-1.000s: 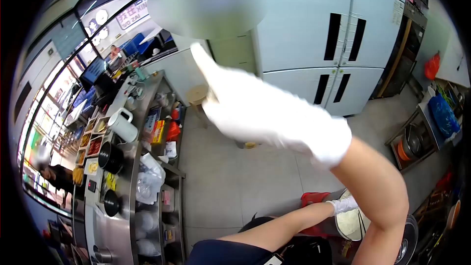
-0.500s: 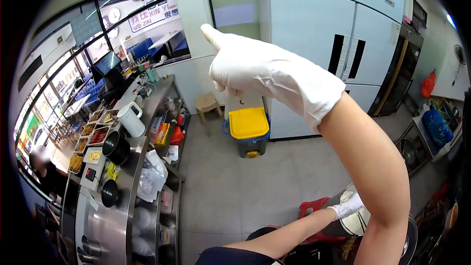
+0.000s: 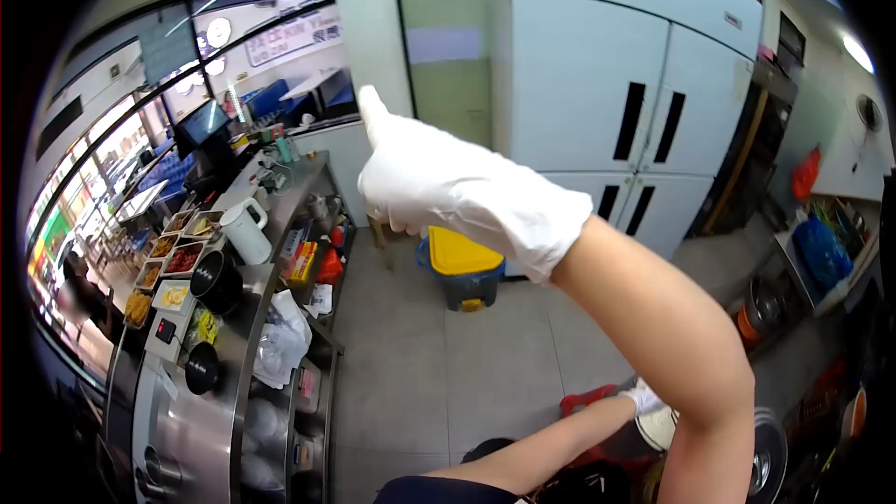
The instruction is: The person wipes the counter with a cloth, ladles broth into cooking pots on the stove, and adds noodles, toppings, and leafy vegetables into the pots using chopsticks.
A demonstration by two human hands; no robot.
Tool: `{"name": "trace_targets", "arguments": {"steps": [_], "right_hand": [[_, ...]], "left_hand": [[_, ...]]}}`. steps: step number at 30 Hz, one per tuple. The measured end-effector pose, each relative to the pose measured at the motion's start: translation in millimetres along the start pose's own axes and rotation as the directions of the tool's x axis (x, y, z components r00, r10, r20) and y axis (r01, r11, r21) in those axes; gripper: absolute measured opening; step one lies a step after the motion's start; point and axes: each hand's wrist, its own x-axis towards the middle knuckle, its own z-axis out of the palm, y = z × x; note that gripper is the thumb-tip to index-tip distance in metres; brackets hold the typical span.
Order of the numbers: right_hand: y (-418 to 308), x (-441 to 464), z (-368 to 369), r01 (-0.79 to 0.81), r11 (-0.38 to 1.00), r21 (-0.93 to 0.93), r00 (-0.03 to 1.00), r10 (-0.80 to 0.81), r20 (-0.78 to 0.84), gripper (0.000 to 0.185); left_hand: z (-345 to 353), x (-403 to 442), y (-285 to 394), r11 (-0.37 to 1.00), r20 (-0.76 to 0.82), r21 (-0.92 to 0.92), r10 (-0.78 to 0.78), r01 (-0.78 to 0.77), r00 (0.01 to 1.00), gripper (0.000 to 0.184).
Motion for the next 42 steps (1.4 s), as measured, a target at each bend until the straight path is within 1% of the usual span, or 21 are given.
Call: {"name": "trace_targets", "arguments": {"steps": [6, 9, 11, 14, 15, 16, 17, 18, 19, 20, 21, 22, 23, 24, 26, 30, 33, 35, 38, 39, 42], "right_hand": [[40.5, -97.2, -86.5, -0.056, 0.991, -0.125, 0.978, 0.030, -0.204, 0.041], [64.2, -190.3, -147.7, -0.269, 0.947, -0.175, 0.916, 0.195, -0.350, 0.043], [74.3, -263.3, -185.0, -0.509, 0.853, -0.120, 0.813, 0.430, -0.392, 0.055], [122.6, -396.7, -197.1, -0.690, 0.676, 0.257, 0.516, 0.709, -0.480, 0.031], [144.9, -443.6, -191.7, -0.728, 0.635, 0.257, 0.438, 0.720, -0.539, 0.024], [167.9, -487.4, -173.2, -0.707, 0.575, 0.412, 0.310, 0.775, -0.550, 0.017], [191.2, -530.1, -150.6, -0.720, 0.423, 0.550, 0.126, 0.859, -0.496, 0.013], [216.8, -566.8, -125.9, -0.740, 0.289, 0.607, 0.020, 0.912, -0.410, 0.012], [244.0, -597.4, -95.2, -0.749, 0.209, 0.629, -0.069, 0.919, -0.387, 0.012], [256.7, -601.7, -78.6, -0.795, 0.013, 0.607, -0.208, 0.933, -0.294, 0.010], [284.3, -616.3, -54.0, -0.857, -0.061, 0.511, -0.240, 0.925, -0.293, 0.012], [310.8, -628.8, -30.1, -0.948, -0.060, 0.314, -0.180, 0.913, -0.367, 0.015], [346.9, -644.2, -0.9, -0.978, -0.140, 0.155, -0.198, 0.860, -0.471, 0.019], [364.5, -647.5, 8.7, -0.981, -0.123, 0.152, -0.178, 0.886, -0.428, 0.020], [406.7, -652.7, 33.8, -0.923, -0.363, 0.125, -0.379, 0.809, -0.450, 0.018], [438.2, -651.4, 51.0, -0.943, -0.329, -0.040, -0.281, 0.859, -0.429, 0.019], [459.2, -657.9, 71.8, -0.929, -0.304, -0.213, -0.200, 0.893, -0.404, 0.019], [466.1, -666.1, 81.5, -0.923, -0.313, -0.222, -0.207, 0.894, -0.398, 0.018], [459.8, -670.9, 74.0, -0.927, -0.318, -0.202, -0.231, 0.904, -0.361, 0.017], [449.7, -669.8, 64.6, -0.929, -0.320, -0.187, -0.244, 0.908, -0.342, 0.016], [392.9, -636.5, 5.6, -0.980, -0.187, 0.071, -0.200, 0.909, -0.367, 0.019]], "left_hand": [[-0.2, 26.8, -5.2, 0.993, -0.001, 0.105, 0.060, -0.060, 0.998, 0.026], [2.5, 55.9, -10.6, 0.993, 0.037, 0.105, 0.057, -0.060, 0.998, 0.026], [4.3, 80.5, -10.8, 0.995, 0.050, 0.074, 0.058, -0.062, 0.997, 0.026], [3.6, 113.5, -9.6, 0.999, 0.073, 0.038, 0.035, -0.038, 0.997, 0.025], [1.1, 122.8, -7.4, 1.000, 0.076, 0.009, 0.024, -0.025, 0.997, 0.025], [-5.3, 134.2, -13.6, 0.993, 0.125, -0.056, 0.112, -0.105, 0.986, 0.030], [-4.0, 135.5, -0.8, 0.989, 0.130, -0.138, 0.078, -0.060, 0.988, 0.033], [-5.8, 143.5, 4.7, 0.984, 0.146, -0.107, 0.159, -0.145, 0.976, 0.034], [-6.4, 148.8, 14.5, 0.988, 0.141, -0.116, 0.116, -0.100, 0.983, 0.033], [-9.6, 153.9, 27.3, 0.990, 0.133, -0.128, 0.072, -0.055, 0.988, 0.032], [-13.0, 157.3, 41.7, 0.988, 0.180, -0.146, 0.068, -0.042, 0.981, 0.032], [-16.7, 162.7, 44.4, 0.987, 0.205, -0.158, 0.024, 0.009, 0.978, 0.031], [-18.0, 165.9, 44.5, 0.993, 0.222, -0.119, 0.038, -0.012, 0.974, 0.031], [-20.9, 170.1, 44.0, 0.996, 0.238, -0.080, 0.055, -0.037, 0.970, 0.030], [-24.7, 171.3, 42.7, 0.997, 0.251, 0.002, 0.071, -0.074, 0.965, 0.030], [-29.9, 173.3, 28.9, 0.980, 0.304, 0.151, 0.078, -0.129, 0.949, 0.030], [-33.5, 176.1, 13.7, 0.988, 0.311, 0.145, 0.013, -0.061, 0.950, 0.030], [-35.4, 177.9, 2.3, 0.992, 0.318, 0.121, -0.071, 0.034, 0.945, 0.030], [-36.1, 186.8, -20.8, 0.971, 0.360, 0.218, 0.014, -0.099, 0.933, 0.029], [-35.0, 189.4, -25.8, 0.979, 0.368, 0.188, 0.006, -0.081, 0.930, 0.029], [-30.6, 192.8, -40.7, 0.995, 0.391, 0.097, -0.061, 0.024, 0.918, 0.029]]}}
